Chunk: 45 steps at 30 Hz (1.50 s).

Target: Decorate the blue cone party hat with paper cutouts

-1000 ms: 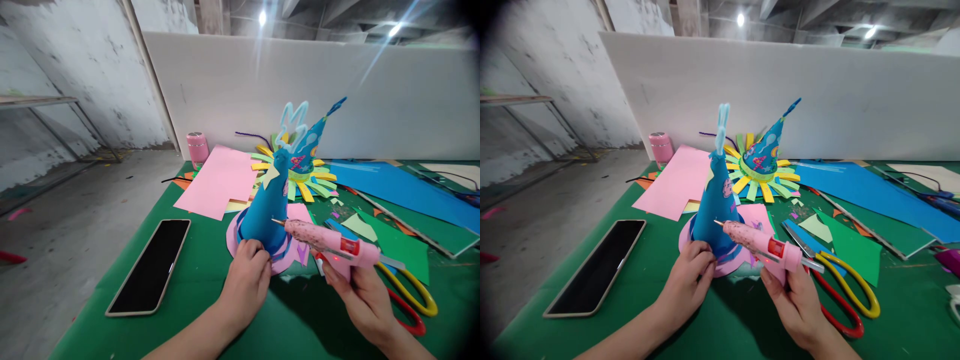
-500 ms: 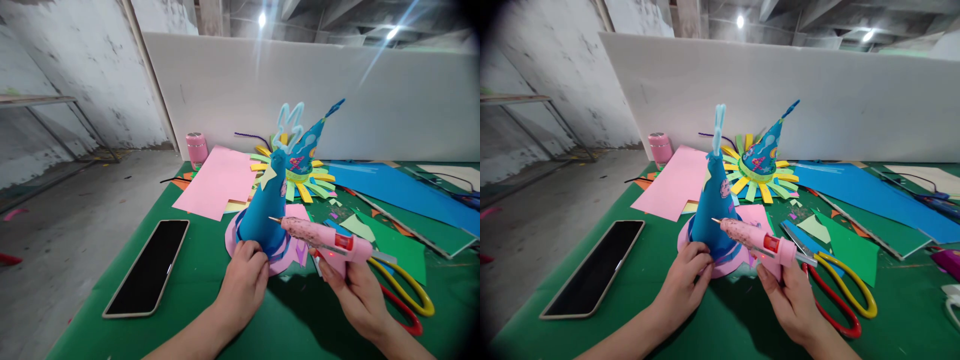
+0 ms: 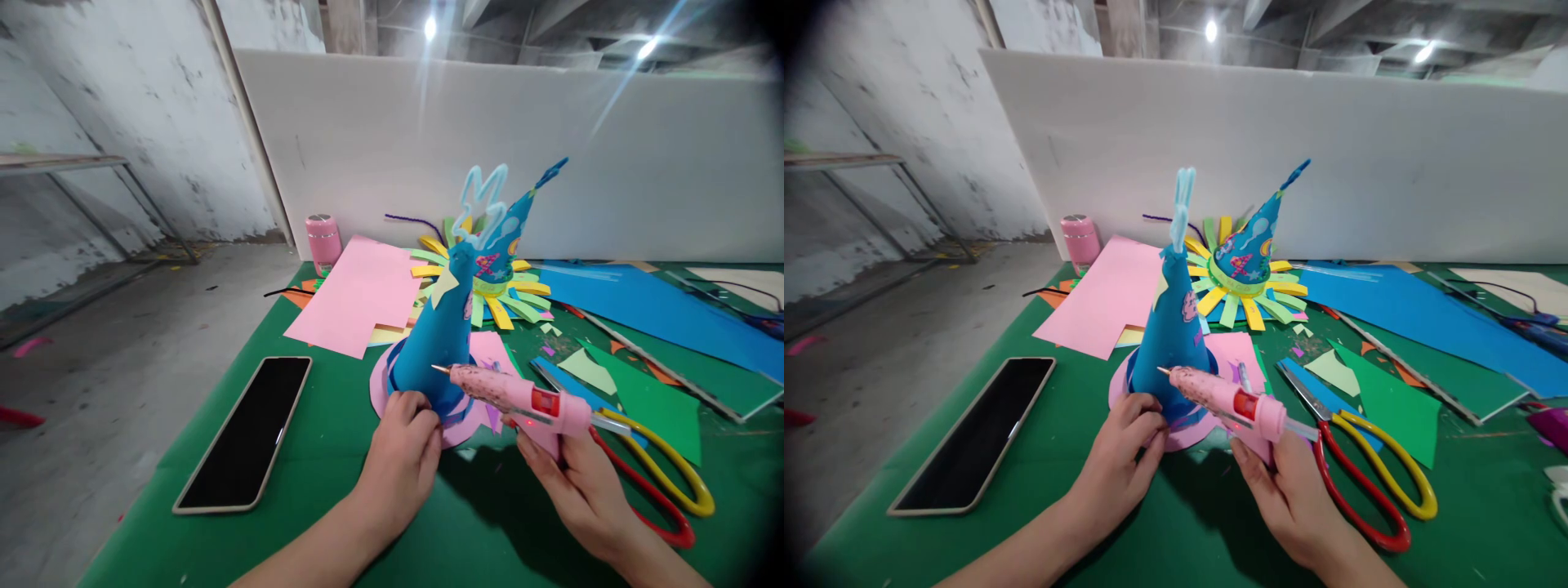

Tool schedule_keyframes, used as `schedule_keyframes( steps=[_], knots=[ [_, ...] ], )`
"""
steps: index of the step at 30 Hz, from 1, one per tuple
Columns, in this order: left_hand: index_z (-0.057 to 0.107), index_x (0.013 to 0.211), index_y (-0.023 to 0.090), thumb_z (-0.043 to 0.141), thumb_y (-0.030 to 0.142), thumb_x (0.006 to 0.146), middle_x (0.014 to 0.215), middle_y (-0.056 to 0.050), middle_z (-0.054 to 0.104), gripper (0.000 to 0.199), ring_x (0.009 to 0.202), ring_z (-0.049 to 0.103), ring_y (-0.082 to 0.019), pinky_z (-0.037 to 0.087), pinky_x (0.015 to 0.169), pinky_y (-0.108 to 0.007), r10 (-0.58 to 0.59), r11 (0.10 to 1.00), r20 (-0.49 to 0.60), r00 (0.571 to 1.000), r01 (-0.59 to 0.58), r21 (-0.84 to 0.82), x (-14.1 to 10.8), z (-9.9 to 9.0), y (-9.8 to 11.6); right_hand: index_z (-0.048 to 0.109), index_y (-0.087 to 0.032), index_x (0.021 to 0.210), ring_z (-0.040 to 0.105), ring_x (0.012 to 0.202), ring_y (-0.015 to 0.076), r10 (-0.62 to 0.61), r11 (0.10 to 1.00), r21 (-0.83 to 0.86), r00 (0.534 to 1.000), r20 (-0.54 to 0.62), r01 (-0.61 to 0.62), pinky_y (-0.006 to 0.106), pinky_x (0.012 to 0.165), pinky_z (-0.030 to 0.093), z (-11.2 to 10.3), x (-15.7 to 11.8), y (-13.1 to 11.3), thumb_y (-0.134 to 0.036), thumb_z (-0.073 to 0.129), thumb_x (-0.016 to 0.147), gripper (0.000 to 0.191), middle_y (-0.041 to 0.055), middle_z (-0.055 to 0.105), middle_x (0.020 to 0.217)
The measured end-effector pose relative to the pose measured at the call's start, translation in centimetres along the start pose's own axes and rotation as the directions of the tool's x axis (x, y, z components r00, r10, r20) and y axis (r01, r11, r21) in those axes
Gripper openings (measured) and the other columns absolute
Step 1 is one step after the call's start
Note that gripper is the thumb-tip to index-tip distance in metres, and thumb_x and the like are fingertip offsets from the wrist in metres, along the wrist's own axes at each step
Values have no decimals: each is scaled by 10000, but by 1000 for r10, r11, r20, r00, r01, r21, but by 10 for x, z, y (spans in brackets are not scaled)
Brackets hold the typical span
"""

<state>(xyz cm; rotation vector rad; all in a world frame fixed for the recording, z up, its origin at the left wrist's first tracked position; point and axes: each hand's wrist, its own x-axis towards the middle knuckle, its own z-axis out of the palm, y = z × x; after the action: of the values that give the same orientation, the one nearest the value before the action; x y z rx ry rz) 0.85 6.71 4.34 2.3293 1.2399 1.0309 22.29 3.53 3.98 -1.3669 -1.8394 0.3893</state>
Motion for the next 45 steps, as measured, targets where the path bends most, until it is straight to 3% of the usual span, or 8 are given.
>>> schedule_keyframes(
  steps=[7, 11, 17, 26, 32, 40, 45],
  knots=[
    [544, 765, 172, 393, 105, 843, 903, -85, 529, 182, 846, 492, -203, 470, 727, -351, 0, 1000, -2, 1000, 0, -13, 1, 0, 1, 496, -226, 1129, 655, 786, 224, -99, 993, -71, 995, -2, 98, 265, 630, 562, -3, -4, 8, -272, 504, 844, 288, 79, 663, 945],
    [545, 770, 168, 395, 105, 843, 900, -85, 525, 178, 837, 487, -202, 466, 726, -358, 2, 1000, 1, 1000, -2, -10, 1, 0, 0, 509, -220, 1092, 650, 737, 226, -95, 993, -78, 995, -25, 92, 276, 602, 555, -5, -1, 3, -281, 493, 849, 251, 76, 661, 881],
    [540, 754, 176, 401, 105, 841, 890, -80, 527, 179, 834, 489, -203, 466, 722, -358, 5, 1000, -2, 1000, -5, -1, -1, 0, -1, 504, -197, 1100, 621, 817, 240, -85, 996, -46, 993, -88, 81, 323, 707, 535, -9, 4, -5, -294, 480, 863, 257, 108, 622, 945],
    [537, 767, 166, 405, 87, 835, 883, -82, 526, 168, 838, 483, -204, 462, 716, -352, 16, 1000, -18, 1000, -16, -24, 2, 1, -2, 484, -210, 1097, 619, 835, 249, -88, 992, -92, 996, 2, 88, 344, 705, 525, -6, -1, -1, -316, 470, 869, 252, 104, 634, 959],
    [532, 778, 168, 414, 95, 841, 872, -80, 536, 152, 820, 487, -200, 459, 709, -346, 19, 999, -32, 999, -20, -33, 2, 0, 0, 502, -205, 1074, 620, 821, 239, -95, 992, -86, 994, -57, 90, 324, 707, 518, -11, 3, -3, -315, 473, 870, 234, 99, 635, 925],
    [530, 757, 161, 424, 102, 839, 842, -81, 534, 147, 796, 499, -197, 450, 688, -345, 6, 999, -58, 998, -9, -41, 3, -3, 1, 515, -205, 1059, 626, 790, 254, -20, 995, -102, 999, -47, 15, 354, 644, 524, -6, -3, 1, -363, 485, 856, 260, 108, 644, 910],
    [538, 760, 165, 436, 112, 835, 835, -77, 534, 137, 797, 533, -196, 461, 669, -329, -13, 998, -86, 996, 8, -62, 3, -3, 0, 504, -218, 1076, 626, 795, 240, -57, 993, -104, 997, -42, 52, 340, 656, 525, -9, -3, 2, -342, 478, 864, 247, 100, 645, 928]
  ],
)
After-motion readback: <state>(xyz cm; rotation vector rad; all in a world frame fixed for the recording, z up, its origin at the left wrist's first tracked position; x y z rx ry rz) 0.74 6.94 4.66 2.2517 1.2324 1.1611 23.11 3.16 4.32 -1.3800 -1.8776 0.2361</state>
